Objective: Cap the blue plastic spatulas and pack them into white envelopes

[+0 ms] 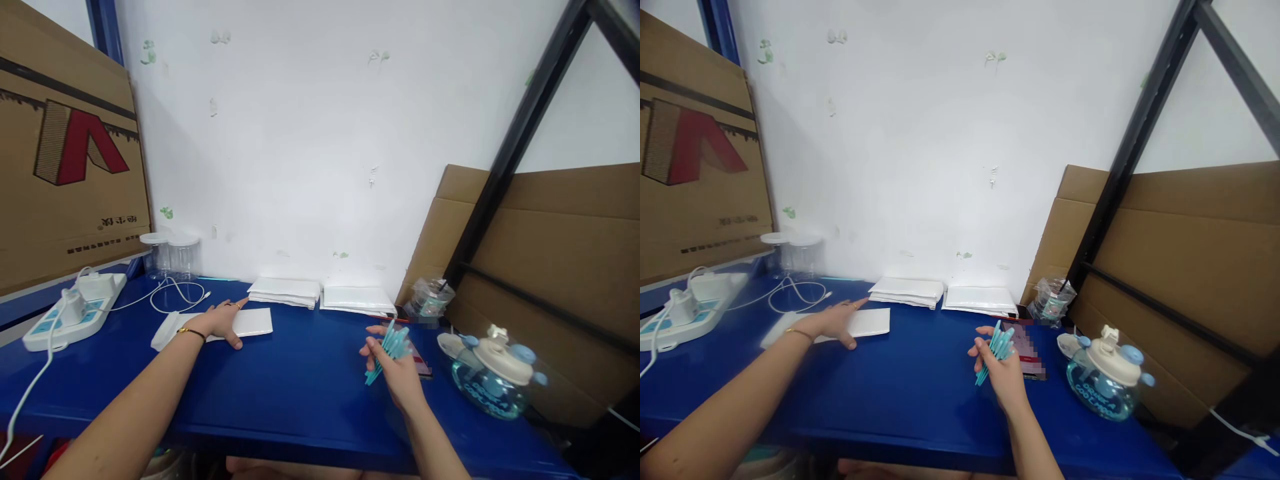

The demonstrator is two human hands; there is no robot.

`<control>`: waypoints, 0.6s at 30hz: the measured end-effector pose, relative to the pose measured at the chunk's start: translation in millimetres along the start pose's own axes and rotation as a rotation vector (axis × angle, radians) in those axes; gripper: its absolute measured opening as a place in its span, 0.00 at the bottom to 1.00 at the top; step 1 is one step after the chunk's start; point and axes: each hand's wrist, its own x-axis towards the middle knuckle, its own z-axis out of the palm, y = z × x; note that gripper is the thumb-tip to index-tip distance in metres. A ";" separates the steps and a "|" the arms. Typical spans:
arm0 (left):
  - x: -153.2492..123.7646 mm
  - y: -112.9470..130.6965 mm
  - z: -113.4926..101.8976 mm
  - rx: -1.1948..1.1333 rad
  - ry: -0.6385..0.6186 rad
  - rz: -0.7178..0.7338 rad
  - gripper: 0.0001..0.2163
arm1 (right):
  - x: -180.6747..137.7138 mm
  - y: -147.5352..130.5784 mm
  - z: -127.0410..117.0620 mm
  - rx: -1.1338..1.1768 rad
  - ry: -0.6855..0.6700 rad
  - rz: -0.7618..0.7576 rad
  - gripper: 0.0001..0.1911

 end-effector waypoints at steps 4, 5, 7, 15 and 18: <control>-4.7 3.6 -1.5 -0.190 0.091 0.110 0.44 | 0.7 15.5 5.8 -0.057 0.080 0.045 0.17; -6.6 9.6 -5.3 -0.281 0.144 0.136 0.40 | 2.0 14.5 6.6 -0.045 0.089 0.041 0.16; -9.5 26.6 -15.7 -0.565 0.292 0.166 0.32 | 5.9 3.4 7.3 0.022 0.083 0.009 0.15; -2.1 128.5 -29.0 -2.252 0.435 -0.080 0.12 | 14.0 -95.1 35.1 0.319 0.012 -0.208 0.08; -2.0 161.4 -13.5 -2.511 0.260 -0.268 0.10 | 10.2 -113.2 59.3 0.365 0.037 -0.248 0.08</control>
